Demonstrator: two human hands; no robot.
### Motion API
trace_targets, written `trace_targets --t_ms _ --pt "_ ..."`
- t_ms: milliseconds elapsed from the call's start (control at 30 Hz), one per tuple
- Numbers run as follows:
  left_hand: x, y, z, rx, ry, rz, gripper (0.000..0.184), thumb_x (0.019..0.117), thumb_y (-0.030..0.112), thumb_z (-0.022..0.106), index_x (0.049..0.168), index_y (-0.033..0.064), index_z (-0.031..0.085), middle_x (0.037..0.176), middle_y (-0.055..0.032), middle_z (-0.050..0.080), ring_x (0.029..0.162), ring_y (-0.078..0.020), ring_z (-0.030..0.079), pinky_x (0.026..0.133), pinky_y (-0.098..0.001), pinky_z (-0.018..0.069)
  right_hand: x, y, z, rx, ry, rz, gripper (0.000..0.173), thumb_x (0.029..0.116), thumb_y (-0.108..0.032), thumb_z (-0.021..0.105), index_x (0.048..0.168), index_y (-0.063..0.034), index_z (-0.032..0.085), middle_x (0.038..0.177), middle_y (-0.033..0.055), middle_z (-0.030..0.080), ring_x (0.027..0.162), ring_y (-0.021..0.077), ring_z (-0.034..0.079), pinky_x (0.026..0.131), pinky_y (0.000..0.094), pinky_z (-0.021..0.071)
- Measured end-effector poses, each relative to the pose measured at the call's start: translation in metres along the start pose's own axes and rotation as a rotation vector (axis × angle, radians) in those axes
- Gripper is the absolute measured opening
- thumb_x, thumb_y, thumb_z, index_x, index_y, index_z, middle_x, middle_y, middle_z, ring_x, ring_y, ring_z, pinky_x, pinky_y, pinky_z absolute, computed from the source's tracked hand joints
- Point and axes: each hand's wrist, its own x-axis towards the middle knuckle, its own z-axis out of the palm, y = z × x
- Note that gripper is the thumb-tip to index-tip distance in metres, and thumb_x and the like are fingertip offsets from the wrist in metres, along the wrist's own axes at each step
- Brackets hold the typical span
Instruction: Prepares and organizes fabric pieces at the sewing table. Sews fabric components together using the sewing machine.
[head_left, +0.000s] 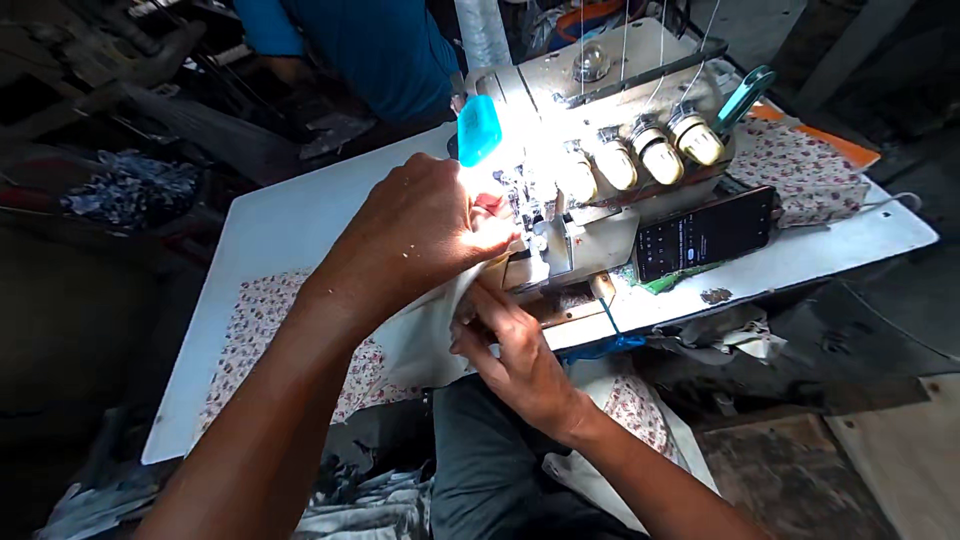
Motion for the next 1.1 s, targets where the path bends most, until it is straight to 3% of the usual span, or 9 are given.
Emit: trace_targets --t_ms 133,267,367,467,533,600,733,867,1100 --pt "-0.001 -0.010 -0.001 -0.025 0.015 0.067 0.027 0.0931 0.031 0.066 0.071 0.0172 0.057 0.060 0.0082 0.045 0.055 -0.0041 0.043 0.053 -0.0273 0.0327 -0.010 -0.004 -0.012 -0.043 0.061 -0.046 0.021 0.0973 -0.004 0.062 0.114 0.0024 0.074 0.110 0.0126 0.073 0.079 0.0107 0.071 0.072 0.0252 0.0608" --pt "-0.004 -0.017 0.002 -0.093 0.039 0.080 0.024 0.0919 0.029 0.068 0.073 0.0156 0.062 0.062 0.0088 0.048 0.056 -0.0002 0.043 0.053 -0.0226 0.0329 -0.017 0.004 -0.028 -0.155 0.253 0.057 0.027 0.0984 -0.005 0.061 0.124 -0.0024 0.072 0.119 0.0104 0.067 0.077 0.0066 0.070 0.069 0.0218 0.0619" --pt "-0.009 -0.003 0.012 -0.068 0.099 0.102 0.021 0.0926 0.030 0.067 0.080 0.0138 0.067 0.065 0.0050 0.052 0.057 -0.0057 0.045 0.054 -0.0272 0.0360 -0.012 0.006 -0.023 -0.187 0.106 0.080 0.034 0.0992 -0.009 0.061 0.131 0.0011 0.065 0.134 0.0150 0.063 0.079 0.0110 0.071 0.071 0.0279 0.0623" --pt "-0.031 0.026 0.036 0.030 0.163 0.076 0.019 0.0950 0.027 0.065 0.089 0.0110 0.075 0.071 -0.0049 0.061 0.061 -0.0217 0.058 0.056 -0.0418 0.0448 -0.013 -0.001 -0.011 -0.156 -0.044 0.006 0.020 0.0966 -0.013 0.065 0.107 0.0032 0.071 0.098 0.0140 0.072 0.077 0.0157 0.071 0.071 0.0301 0.0605" --pt "-0.046 0.041 0.061 0.111 0.228 0.034 0.017 0.0933 0.025 0.064 0.086 0.0127 0.074 0.068 -0.0041 0.060 0.056 -0.0225 0.058 0.048 -0.0406 0.0423 -0.027 -0.002 -0.005 -0.176 -0.048 -0.092 0.013 0.0895 -0.009 0.067 0.092 0.0018 0.073 0.084 0.0135 0.072 0.079 0.0198 0.072 0.073 0.0317 0.0581" --pt "-0.058 0.050 0.086 0.155 0.300 -0.004 0.018 0.0939 0.022 0.063 0.088 0.0111 0.075 0.071 -0.0057 0.060 0.053 -0.0218 0.057 0.044 -0.0367 0.0391 -0.044 -0.001 -0.004 -0.189 -0.069 -0.126 0.009 0.0861 -0.008 0.069 0.088 0.0012 0.072 0.082 0.0144 0.072 0.083 0.0225 0.072 0.075 0.0329 0.0580" --pt "-0.066 0.061 0.112 0.235 0.399 -0.090 0.018 0.0966 0.021 0.062 0.095 0.0114 0.078 0.078 -0.0084 0.065 0.056 -0.0224 0.060 0.043 -0.0344 0.0391 -0.067 0.000 -0.005 -0.204 -0.131 -0.109 0.009 0.0877 -0.008 0.067 0.090 0.0000 0.071 0.085 0.0136 0.073 0.084 0.0213 0.073 0.077 0.0310 0.0580" --pt "-0.059 0.062 0.111 0.268 0.406 -0.118 0.018 0.0961 0.020 0.062 0.094 0.0102 0.077 0.074 -0.0076 0.062 0.054 -0.0216 0.057 0.043 -0.0335 0.0352 -0.068 0.003 -0.010 -0.188 -0.153 -0.101 0.009 0.0873 -0.005 0.065 0.090 -0.0003 0.071 0.084 0.0129 0.071 0.077 0.0187 0.071 0.068 0.0271 0.0566" --pt "-0.029 0.048 0.109 0.248 0.443 -0.206 0.011 0.0944 0.016 0.070 0.094 0.0054 0.074 0.076 -0.0115 0.062 0.059 -0.0288 0.061 0.046 -0.0411 0.0400 -0.066 0.017 -0.021 -0.155 -0.253 -0.007 0.017 0.0970 -0.009 0.062 0.106 -0.0020 0.074 0.104 0.0118 0.072 0.085 0.0165 0.071 0.074 0.0273 0.0581"
